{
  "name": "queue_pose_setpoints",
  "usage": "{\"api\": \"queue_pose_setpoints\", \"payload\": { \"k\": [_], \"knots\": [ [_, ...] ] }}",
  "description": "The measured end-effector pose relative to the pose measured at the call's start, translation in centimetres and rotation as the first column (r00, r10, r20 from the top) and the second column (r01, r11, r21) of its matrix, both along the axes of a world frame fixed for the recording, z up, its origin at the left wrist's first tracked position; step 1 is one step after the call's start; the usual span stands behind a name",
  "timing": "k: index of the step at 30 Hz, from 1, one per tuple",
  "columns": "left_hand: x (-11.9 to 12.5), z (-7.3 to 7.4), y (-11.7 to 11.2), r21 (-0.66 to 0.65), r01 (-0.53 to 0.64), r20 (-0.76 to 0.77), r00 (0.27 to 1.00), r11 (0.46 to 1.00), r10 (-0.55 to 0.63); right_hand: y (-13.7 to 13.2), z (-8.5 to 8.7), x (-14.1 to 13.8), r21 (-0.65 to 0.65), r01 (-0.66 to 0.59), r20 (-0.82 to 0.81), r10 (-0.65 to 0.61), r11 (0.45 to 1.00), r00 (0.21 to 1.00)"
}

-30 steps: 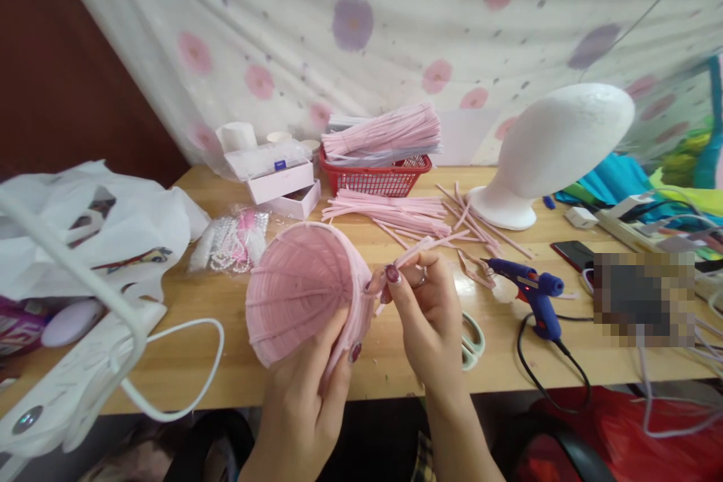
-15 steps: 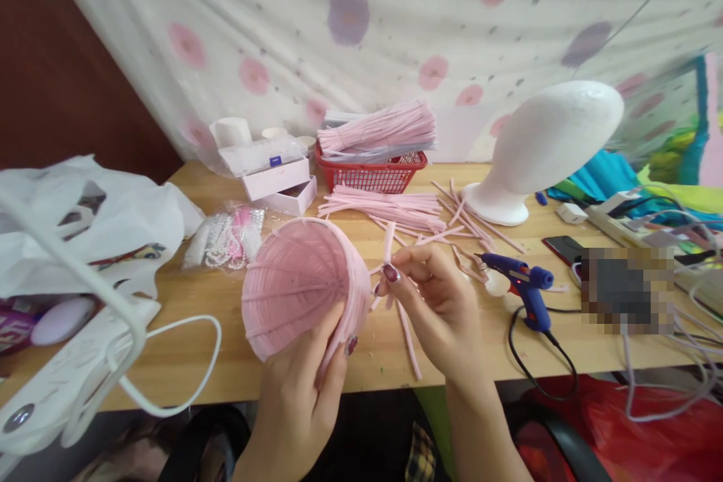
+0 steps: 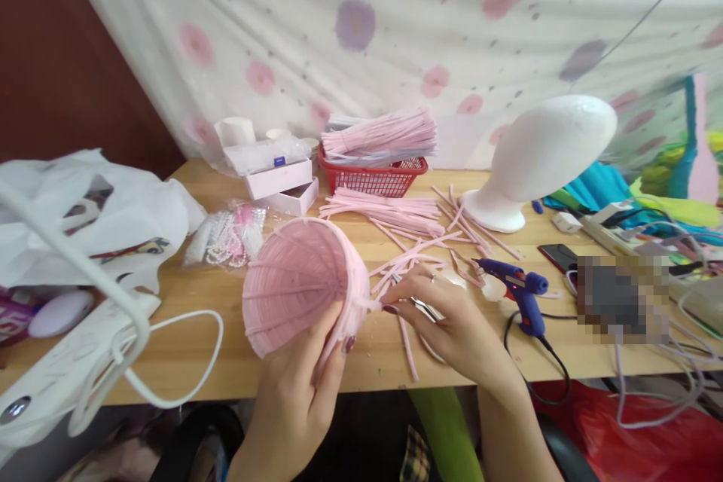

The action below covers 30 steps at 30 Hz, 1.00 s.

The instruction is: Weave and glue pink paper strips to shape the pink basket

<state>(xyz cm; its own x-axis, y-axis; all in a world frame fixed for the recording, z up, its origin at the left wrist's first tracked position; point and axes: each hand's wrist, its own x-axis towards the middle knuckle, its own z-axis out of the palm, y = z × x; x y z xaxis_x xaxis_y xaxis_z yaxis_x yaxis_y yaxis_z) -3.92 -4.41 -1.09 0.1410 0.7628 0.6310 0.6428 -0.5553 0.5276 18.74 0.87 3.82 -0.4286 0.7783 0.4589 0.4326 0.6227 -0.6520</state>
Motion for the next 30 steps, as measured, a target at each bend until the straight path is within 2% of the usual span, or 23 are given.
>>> {"api": "queue_pose_setpoints", "payload": {
  "k": [3, 5, 7, 9, 10, 11, 13, 15, 17, 18, 19, 20, 22, 23, 25, 27, 30],
  "knots": [
    [-0.2, 0.0, 0.0, -0.014, -0.004, -0.009, 1.000, 1.000, 0.004, 0.3, -0.3, 0.7, -0.037, 0.028, 0.002, -0.028, 0.999, 1.000],
    [-0.2, 0.0, 0.0, 0.000, -0.014, -0.015, 1.000, 1.000, 0.014, 0.8, -0.7, 1.0, -0.015, 0.134, -0.037, -0.134, 0.991, 0.990],
    [-0.3, 0.0, -0.1, 0.005, -0.018, -0.016, 1.000, 1.000, 0.019, 1.4, -1.3, 1.0, 0.035, 0.343, -0.095, -0.338, 0.939, 0.936],
    [-0.3, -0.1, -0.2, -0.011, -0.014, -0.017, 1.000, 1.000, 0.014, 1.9, -1.8, 0.6, 0.061, 0.537, -0.168, -0.522, 0.841, 0.837],
    [-0.2, -0.2, -0.2, -0.021, -0.007, -0.014, 1.000, 1.000, 0.007, 2.0, -1.8, 0.3, 0.047, 0.585, -0.214, -0.564, 0.810, 0.798],
    [-0.2, -0.2, -0.2, -0.027, -0.001, -0.006, 1.000, 1.000, 0.000, 2.0, -1.8, -0.1, 0.012, 0.586, -0.265, -0.562, 0.810, 0.783],
    [-0.1, -0.3, -0.1, -0.033, 0.012, 0.018, 1.000, 0.999, -0.011, 1.7, -1.2, -1.0, -0.083, 0.446, -0.379, -0.442, 0.891, 0.813],
    [0.0, -0.3, 0.0, -0.048, 0.020, 0.038, 0.999, 0.999, -0.018, 1.1, -0.3, -1.6, -0.150, 0.170, -0.441, -0.220, 0.974, 0.870],
    [-0.1, -0.4, 0.0, -0.055, 0.021, 0.046, 0.999, 0.998, -0.019, 0.4, 0.4, -1.4, -0.198, -0.083, -0.415, -0.007, 0.977, 0.910],
    [-0.1, -0.4, 0.0, -0.057, 0.019, 0.045, 0.999, 0.998, -0.016, 0.2, 0.5, -0.9, -0.222, -0.145, -0.373, 0.054, 0.964, 0.926],
    [-0.2, -0.5, 0.0, -0.058, 0.014, 0.044, 0.999, 0.998, -0.011, 0.1, 0.4, -0.2, -0.244, -0.151, -0.317, 0.068, 0.958, 0.946],
    [-0.3, -0.6, -0.1, -0.059, 0.006, 0.045, 0.999, 0.998, -0.003, 0.0, 0.1, 0.8, -0.259, -0.099, -0.254, 0.031, 0.961, 0.967],
    [-0.4, -0.9, -0.2, -0.063, -0.012, 0.064, 0.998, 0.998, 0.016, 0.1, -0.9, 3.4, -0.247, 0.140, -0.119, -0.174, 0.959, 0.978],
    [-0.4, -1.1, -0.2, -0.064, -0.016, 0.080, 0.997, 0.998, 0.021, 0.2, -1.4, 4.9, -0.224, 0.285, -0.072, -0.307, 0.932, 0.949],
    [-0.3, -1.4, -0.3, -0.066, -0.013, 0.107, 0.994, 0.998, 0.020, 0.4, -2.3, 7.6, -0.170, 0.536, -0.027, -0.548, 0.827, 0.836],
    [-0.2, -1.6, -0.2, -0.069, -0.003, 0.118, 0.993, 0.998, 0.011, 0.6, -2.7, 9.6, -0.140, 0.655, -0.022, -0.664, 0.742, 0.748],
    [-0.2, -1.5, -0.1, -0.075, 0.000, 0.109, 0.994, 0.997, 0.008, 1.1, -2.8, 10.5, -0.159, 0.709, 0.027, -0.715, 0.687, 0.699]
  ]
}}
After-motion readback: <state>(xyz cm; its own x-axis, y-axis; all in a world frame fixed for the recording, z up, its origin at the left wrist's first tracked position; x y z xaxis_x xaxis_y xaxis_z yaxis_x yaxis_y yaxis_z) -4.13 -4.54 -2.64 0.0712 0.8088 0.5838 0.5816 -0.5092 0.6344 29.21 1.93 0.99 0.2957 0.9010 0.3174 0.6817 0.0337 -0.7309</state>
